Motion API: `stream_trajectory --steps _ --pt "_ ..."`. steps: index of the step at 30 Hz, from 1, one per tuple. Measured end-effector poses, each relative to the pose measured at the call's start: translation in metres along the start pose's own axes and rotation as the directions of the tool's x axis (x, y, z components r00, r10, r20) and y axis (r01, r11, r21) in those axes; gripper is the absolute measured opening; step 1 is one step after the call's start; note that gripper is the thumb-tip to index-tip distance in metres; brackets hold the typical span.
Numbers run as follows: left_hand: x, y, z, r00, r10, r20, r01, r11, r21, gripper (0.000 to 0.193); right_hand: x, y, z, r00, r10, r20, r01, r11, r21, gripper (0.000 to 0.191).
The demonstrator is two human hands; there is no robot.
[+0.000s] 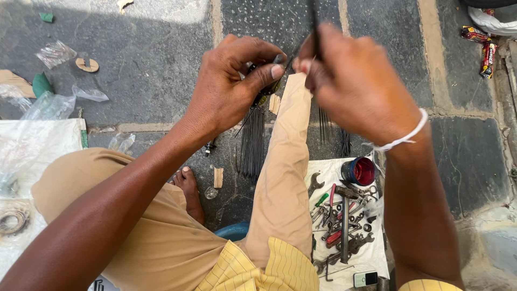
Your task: The person sits on the ground and installs bicycle spokes into a wheel hub, threading them through the hub and rim. They use a spoke wrench to tighten the nipples and adjust the tension of the spokes.
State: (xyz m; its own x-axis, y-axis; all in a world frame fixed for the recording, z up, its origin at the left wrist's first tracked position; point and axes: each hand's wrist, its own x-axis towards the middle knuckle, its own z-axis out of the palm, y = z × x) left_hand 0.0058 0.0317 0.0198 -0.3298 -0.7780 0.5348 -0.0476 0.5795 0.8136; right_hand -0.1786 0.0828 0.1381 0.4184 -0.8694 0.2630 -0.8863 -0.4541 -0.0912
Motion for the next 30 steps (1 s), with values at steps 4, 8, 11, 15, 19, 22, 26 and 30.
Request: stream_trajectory --steps 4,8,11,15,19,22,26,30 --pt "0.000 -0.003 -0.001 0.999 0.041 -0.019 -0.041 0.999 -0.011 0.015 -0.011 0.030 -0.006 0.923 0.189 -0.336 -0.012 0.886 0.464 0.017" --pt "0.000 -0.002 0.000 0.999 0.031 -0.021 -0.031 0.999 -0.014 0.016 -0.016 0.048 -0.010 0.834 0.048 -0.549 0.183 0.916 0.357 0.025" --pt "0.000 0.000 0.000 0.999 0.041 -0.010 -0.041 0.999 -0.026 0.016 -0.019 0.049 -0.002 0.832 0.083 -0.549 0.180 0.895 0.408 0.024" --pt "-0.002 -0.001 0.001 1.000 0.028 -0.006 -0.028 0.999 -0.030 0.016 -0.020 0.047 0.005 0.835 0.109 -0.539 0.197 0.856 0.478 0.021" --pt "-0.003 -0.001 0.001 0.999 0.033 -0.002 -0.033 0.998 -0.045 0.016 -0.020 0.050 0.006 0.843 0.100 -0.528 0.207 0.846 0.491 0.020" --pt "-0.002 0.000 0.001 1.000 0.026 -0.003 -0.027 0.999 -0.047 0.017 -0.020 0.053 0.007 0.852 0.075 -0.517 0.207 0.860 0.466 0.021" --pt "-0.002 0.001 0.001 1.000 0.003 0.011 -0.003 1.000 -0.012 0.016 -0.016 0.050 0.003 0.880 0.052 -0.473 0.179 0.885 0.429 0.023" --pt "-0.003 -0.001 0.004 1.000 0.001 0.020 -0.001 1.000 -0.019 0.017 -0.003 0.035 -0.012 0.927 0.027 -0.374 0.152 0.884 0.442 0.025"
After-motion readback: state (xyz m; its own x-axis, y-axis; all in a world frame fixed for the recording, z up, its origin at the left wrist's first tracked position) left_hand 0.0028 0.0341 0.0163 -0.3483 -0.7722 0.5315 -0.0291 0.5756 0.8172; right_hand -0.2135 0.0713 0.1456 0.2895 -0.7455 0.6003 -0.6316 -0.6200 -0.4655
